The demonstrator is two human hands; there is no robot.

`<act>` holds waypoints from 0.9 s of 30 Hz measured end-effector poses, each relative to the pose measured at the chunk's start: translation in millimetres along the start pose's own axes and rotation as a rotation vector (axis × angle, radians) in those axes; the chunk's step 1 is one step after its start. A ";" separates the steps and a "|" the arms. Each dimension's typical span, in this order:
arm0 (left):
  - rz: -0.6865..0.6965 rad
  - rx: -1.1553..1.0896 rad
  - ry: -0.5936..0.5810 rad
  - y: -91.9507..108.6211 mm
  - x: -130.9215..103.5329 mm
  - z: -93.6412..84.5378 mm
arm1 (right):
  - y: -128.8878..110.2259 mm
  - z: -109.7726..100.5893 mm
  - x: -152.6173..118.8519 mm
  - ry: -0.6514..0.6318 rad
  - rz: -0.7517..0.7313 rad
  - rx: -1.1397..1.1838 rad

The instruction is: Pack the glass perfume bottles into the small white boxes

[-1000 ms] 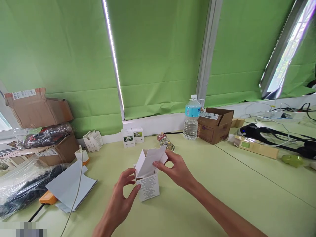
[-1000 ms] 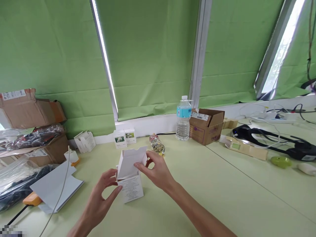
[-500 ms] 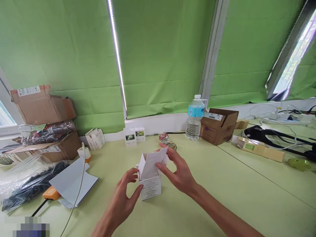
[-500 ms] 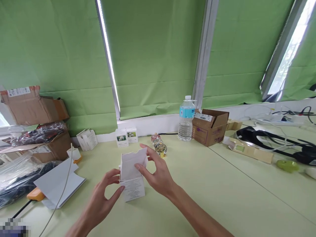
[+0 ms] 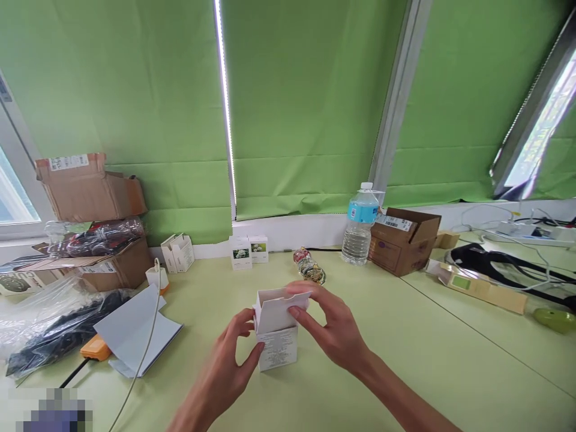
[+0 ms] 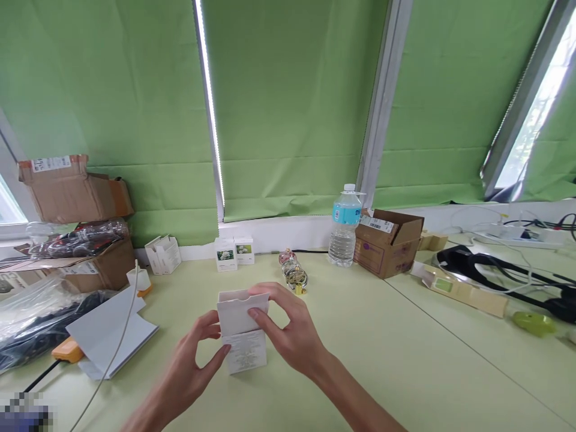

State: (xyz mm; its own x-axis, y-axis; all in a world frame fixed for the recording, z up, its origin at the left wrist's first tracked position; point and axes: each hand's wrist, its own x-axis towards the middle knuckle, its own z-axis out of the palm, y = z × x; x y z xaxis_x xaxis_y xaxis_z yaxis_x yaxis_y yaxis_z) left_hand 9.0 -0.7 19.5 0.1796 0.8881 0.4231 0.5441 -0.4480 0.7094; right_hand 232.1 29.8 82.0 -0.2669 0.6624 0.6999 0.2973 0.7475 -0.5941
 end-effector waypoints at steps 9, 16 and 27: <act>-0.033 0.044 -0.011 -2.1 -2.5 2.1 | -3.7 3.1 1.9 -0.099 0.094 -0.011; -0.018 0.018 -0.002 -7.0 -1.8 4.4 | -1.4 4.4 -2.3 0.015 -0.070 -0.069; 0.012 0.022 0.035 -8.0 -2.2 6.9 | 3.5 2.6 -7.0 0.012 -0.228 -0.213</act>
State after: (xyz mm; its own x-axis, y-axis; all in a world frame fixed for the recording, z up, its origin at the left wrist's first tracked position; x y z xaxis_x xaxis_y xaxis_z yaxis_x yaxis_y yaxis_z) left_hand 9.9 1.6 8.9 0.1579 0.8785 0.4508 0.5597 -0.4558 0.6921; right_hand 232.7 28.0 74.0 -0.3382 0.4771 0.8112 0.4165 0.8488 -0.3256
